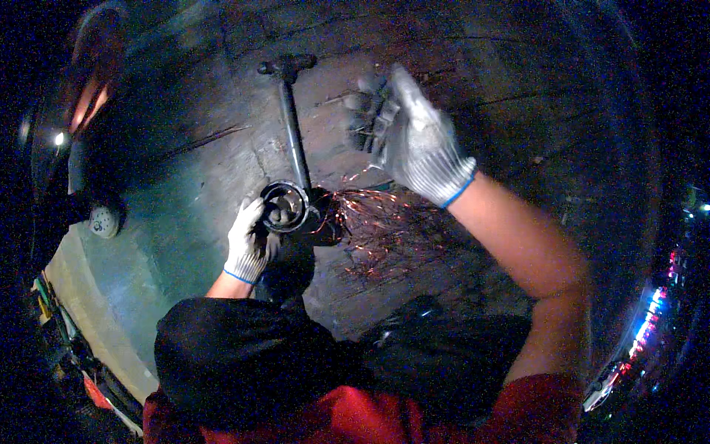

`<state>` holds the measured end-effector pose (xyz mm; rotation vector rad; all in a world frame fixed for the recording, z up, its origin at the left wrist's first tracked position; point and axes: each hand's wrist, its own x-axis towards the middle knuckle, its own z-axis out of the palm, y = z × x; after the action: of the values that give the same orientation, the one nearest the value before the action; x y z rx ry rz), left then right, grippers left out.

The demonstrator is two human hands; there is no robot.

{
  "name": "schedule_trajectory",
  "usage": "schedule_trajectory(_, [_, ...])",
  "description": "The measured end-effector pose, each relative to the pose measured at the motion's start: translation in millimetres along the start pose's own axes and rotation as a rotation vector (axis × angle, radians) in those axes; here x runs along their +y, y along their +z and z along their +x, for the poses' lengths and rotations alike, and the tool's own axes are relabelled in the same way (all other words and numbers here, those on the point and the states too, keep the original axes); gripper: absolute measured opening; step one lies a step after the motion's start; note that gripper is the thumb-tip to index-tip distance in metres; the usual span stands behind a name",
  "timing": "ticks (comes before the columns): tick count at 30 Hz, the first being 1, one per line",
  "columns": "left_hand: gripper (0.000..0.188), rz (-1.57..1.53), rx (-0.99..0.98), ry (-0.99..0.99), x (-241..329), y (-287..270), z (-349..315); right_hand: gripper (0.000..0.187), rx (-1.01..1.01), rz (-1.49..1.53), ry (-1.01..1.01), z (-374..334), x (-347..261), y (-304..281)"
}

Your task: The person uses a screwdriver and a hammer to extract copper wires and debris from a circular metal housing while squatting on a brick surface.

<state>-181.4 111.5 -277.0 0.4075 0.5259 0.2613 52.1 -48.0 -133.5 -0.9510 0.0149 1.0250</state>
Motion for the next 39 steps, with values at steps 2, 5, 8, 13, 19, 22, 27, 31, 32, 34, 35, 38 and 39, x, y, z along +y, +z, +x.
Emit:
schedule_trajectory(2, [0.053, 0.049, -0.072, -0.023, 5.3, 27.8, -8.2, 0.046, 0.008, 0.054, -0.011, 4.8, -0.7, -18.7])
schedule_trajectory(5, [0.062, 0.559, -0.351, -0.021, 3.4, 4.4, -3.5, 0.048, 0.16, -0.124, -0.03, 18.7, 36.1, -46.0])
schedule_trajectory(8, [0.058, 0.891, -0.312, -0.079, 0.3, 33.8, -19.4, 0.04, 0.104, -0.768, -0.185, -20.3, 63.5, 27.3])
schedule_trajectory(13, [0.053, 1.301, -0.227, -0.055, -8.1, 33.6, -12.4, 0.033, -0.234, -1.074, -0.37, -2.5, 44.0, 24.2])
schedule_trajectory(19, [0.043, 0.739, -0.107, -0.009, 13.8, 0.0, -1.8, 0.059, -0.09, 0.034, -0.046, 23.2, 23.4, -37.4])
schedule_trajectory(22, [0.047, 0.728, -0.12, 0.011, 8.5, 1.3, -1.6, 0.064, -0.172, 0.126, -0.057, 19.1, 29.4, -30.2])
schedule_trajectory(27, [0.052, 0.727, -0.156, -0.048, 1.5, -7.4, 7.8, 0.068, -0.21, 0.074, -0.078, 22.3, 32.9, -25.9])
schedule_trajectory(31, [0.051, 0.652, -0.099, -0.075, 2.2, -16.1, 4.0, 0.069, -0.172, 0.012, -0.118, 31.7, 26.0, -33.4])
schedule_trajectory(32, [0.051, 0.635, -0.084, -0.084, 2.1, -20.1, 4.6, 0.068, -0.162, 0.038, -0.132, 35.5, 21.8, -36.3])
schedule_trajectory(34, [0.05, 0.607, -0.057, -0.093, 2.6, -26.3, 2.7, 0.069, -0.151, 0.051, -0.163, 37.1, 14.5, -43.2])
schedule_trajectory(35, [0.05, 0.595, -0.048, -0.093, 3.1, -27.6, 1.7, 0.069, -0.146, 0.054, -0.18, 37.9, 8.5, -44.8])
schedule_trajectory(38, [0.048, 0.479, 0.007, -0.076, 0.8, -26.3, 2.3, 0.072, -0.223, 0.085, -0.228, 38.6, -4.3, -45.6])
schedule_trajectory(39, [0.048, 0.428, 0.031, -0.065, 0.6, -26.7, 1.8, 0.072, -0.246, 0.098, -0.242, 37.2, -6.8, -42.5])
